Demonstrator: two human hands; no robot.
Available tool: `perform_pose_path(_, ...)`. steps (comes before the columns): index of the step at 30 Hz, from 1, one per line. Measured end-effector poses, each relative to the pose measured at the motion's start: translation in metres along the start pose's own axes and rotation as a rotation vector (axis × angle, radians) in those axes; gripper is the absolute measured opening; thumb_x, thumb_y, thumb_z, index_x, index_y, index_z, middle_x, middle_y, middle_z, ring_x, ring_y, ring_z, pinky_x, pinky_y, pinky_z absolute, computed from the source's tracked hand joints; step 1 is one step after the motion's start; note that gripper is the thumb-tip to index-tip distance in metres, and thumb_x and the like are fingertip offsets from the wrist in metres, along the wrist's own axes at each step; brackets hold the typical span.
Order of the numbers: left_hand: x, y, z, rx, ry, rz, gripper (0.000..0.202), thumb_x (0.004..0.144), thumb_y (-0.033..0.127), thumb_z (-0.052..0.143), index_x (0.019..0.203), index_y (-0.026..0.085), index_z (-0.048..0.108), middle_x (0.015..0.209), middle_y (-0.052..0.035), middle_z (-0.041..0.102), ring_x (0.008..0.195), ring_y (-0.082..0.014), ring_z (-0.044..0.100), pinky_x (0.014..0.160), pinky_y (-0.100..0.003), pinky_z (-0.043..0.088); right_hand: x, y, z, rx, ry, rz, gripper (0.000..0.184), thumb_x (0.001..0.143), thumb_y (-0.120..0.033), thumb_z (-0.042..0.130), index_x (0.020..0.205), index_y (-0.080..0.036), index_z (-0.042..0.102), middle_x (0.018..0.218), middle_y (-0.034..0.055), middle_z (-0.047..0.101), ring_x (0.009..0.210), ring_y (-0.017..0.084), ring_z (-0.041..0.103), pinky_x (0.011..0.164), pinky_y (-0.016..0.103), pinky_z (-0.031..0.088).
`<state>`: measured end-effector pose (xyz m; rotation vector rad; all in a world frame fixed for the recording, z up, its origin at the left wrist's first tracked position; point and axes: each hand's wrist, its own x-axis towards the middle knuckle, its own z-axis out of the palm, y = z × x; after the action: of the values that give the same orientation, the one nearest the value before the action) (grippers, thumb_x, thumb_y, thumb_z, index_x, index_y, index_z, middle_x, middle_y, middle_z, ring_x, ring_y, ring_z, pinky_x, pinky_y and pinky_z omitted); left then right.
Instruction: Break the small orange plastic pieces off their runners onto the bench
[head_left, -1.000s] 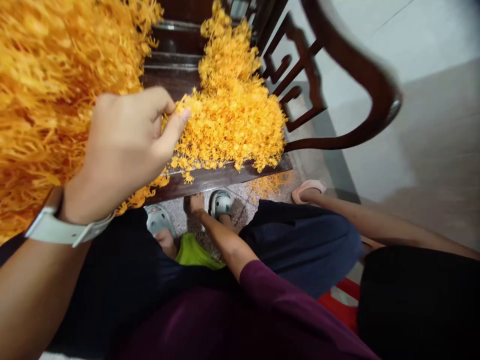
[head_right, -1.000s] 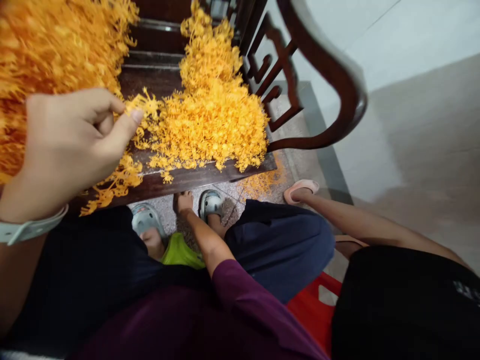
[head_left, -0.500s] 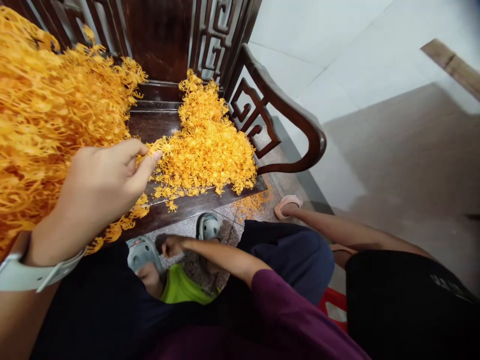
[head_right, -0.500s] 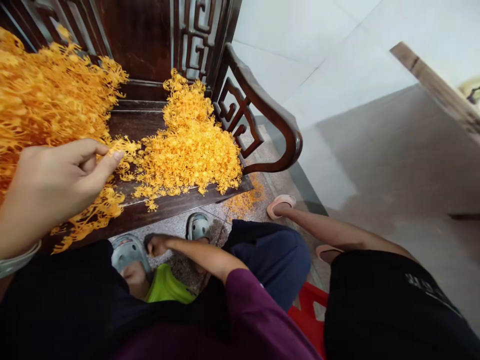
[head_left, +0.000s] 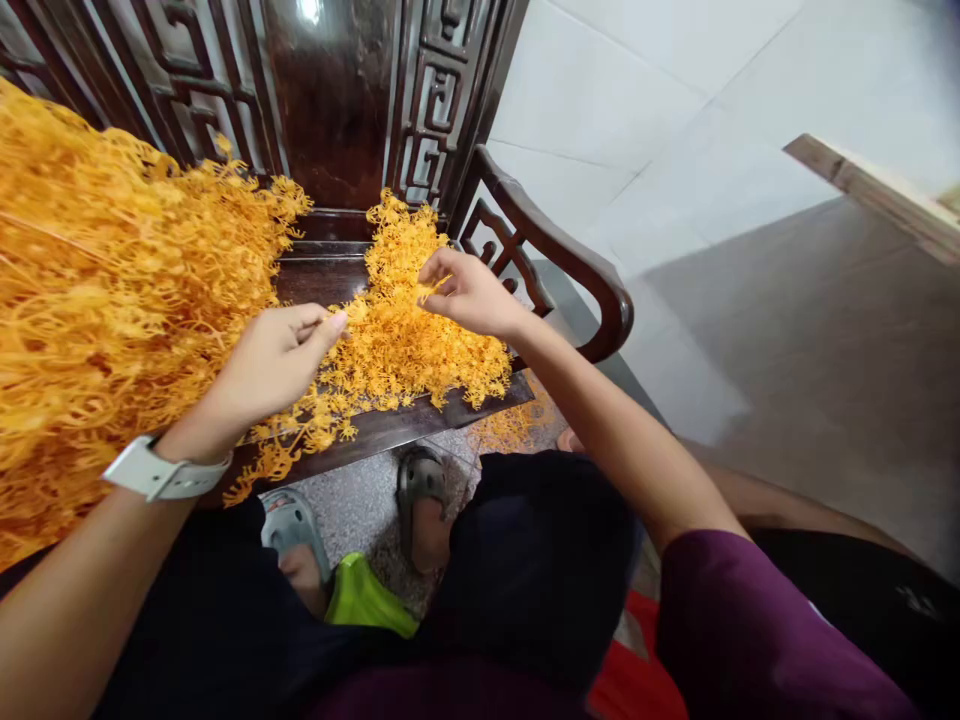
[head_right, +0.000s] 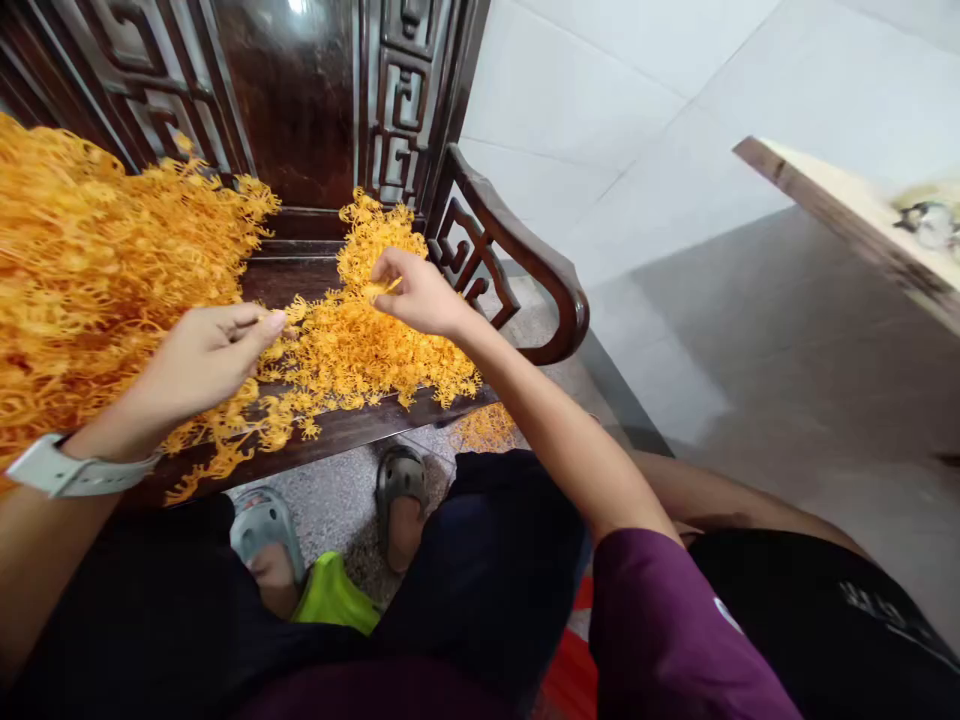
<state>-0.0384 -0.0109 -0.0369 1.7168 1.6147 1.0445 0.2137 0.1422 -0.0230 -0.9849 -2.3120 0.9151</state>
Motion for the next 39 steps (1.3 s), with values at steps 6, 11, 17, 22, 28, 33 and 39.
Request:
perform_pose_path(6, 0.024, 0.003, 0.020, -0.086, -0.009, -0.002, 0.041, 0.104, 0.048, 0.053, 0.074, 0.020, 0.057, 0.057, 0.0028, 0.047, 0.050, -0.0130, 0.039, 0.051, -0.028, 0.027, 0.002, 0.007, -0.012, -0.216, 0.120, -0.005, 0.026, 0.084, -0.018, 0.075, 0.108, -0.016, 0.065, 0.116, 0.0131, 0.070, 0.105, 0.026, 0.064, 0.097, 0.045, 0.050)
perform_pose_path(11, 0.042, 0.002, 0.038, -0.137, 0.057, 0.089, 0.030, 0.101, 0.045, 0.064, 0.094, 0.018, 0.075, 0.063, 0.0035, 0.050, 0.056, -0.0125, 0.038, 0.054, -0.028, 0.026, -0.012, -0.023, 0.021, 0.410, 0.112, 0.043, 0.043, 0.103, -0.062, 0.055, 0.092, -0.021, 0.062, 0.086, 0.0041, 0.070, 0.072, 0.016, 0.064, 0.068, 0.033, 0.053)
perform_pose_path(17, 0.043, 0.008, 0.046, -0.152, 0.033, 0.077, 0.027, 0.096, 0.044, 0.073, 0.098, 0.018, 0.079, 0.059, 0.0058, 0.047, 0.054, -0.0114, 0.037, 0.052, -0.027, 0.027, -0.021, -0.019, 0.045, 0.770, 0.166, 0.038, 0.040, 0.089, -0.055, 0.081, 0.083, -0.020, 0.065, 0.071, -0.0015, 0.069, 0.061, 0.010, 0.061, 0.062, 0.027, 0.051)
perform_pose_path(22, 0.043, 0.010, 0.042, -0.070, -0.184, 0.064, 0.036, 0.094, 0.056, 0.076, 0.091, 0.021, 0.080, 0.053, 0.0068, 0.042, 0.049, -0.0112, 0.033, 0.049, -0.028, 0.022, -0.030, -0.005, 0.038, 0.776, 0.220, 0.083, 0.042, 0.091, -0.056, 0.079, 0.077, -0.020, 0.062, 0.065, -0.0024, 0.065, 0.057, 0.009, 0.056, 0.058, 0.026, 0.047)
perform_pose_path(28, 0.040, 0.016, 0.037, -0.044, -0.192, 0.146, 0.036, 0.098, 0.053, 0.069, 0.084, 0.020, 0.070, 0.060, 0.0060, 0.043, 0.056, -0.0117, 0.036, 0.054, -0.027, 0.026, -0.034, -0.004, 0.027, 0.666, 0.216, 0.025, 0.052, 0.090, -0.066, 0.077, 0.072, -0.020, 0.059, 0.061, -0.0028, 0.060, 0.056, 0.010, 0.053, 0.057, 0.027, 0.044)
perform_pose_path(33, 0.035, 0.032, 0.035, 0.085, -0.139, 0.180, 0.039, 0.105, 0.046, 0.059, 0.075, 0.021, 0.056, 0.056, 0.0064, 0.041, 0.051, -0.0117, 0.036, 0.054, -0.030, 0.026, -0.031, -0.011, 0.029, 0.781, 0.196, 0.073, 0.046, 0.093, -0.052, 0.075, 0.067, -0.021, 0.054, 0.057, -0.0040, 0.055, 0.052, 0.009, 0.049, 0.056, 0.027, 0.040)
perform_pose_path(39, 0.030, 0.040, 0.036, 0.251, -0.051, 0.279, 0.031, 0.103, 0.032, 0.058, 0.075, 0.021, 0.051, 0.055, 0.0055, 0.042, 0.050, -0.0128, 0.037, 0.058, -0.032, 0.023, -0.012, -0.014, 0.044, 0.751, 0.351, 0.119, 0.043, 0.101, -0.036, 0.062, 0.064, -0.022, 0.046, 0.053, -0.0063, 0.045, 0.048, 0.008, 0.041, 0.052, 0.025, 0.034)
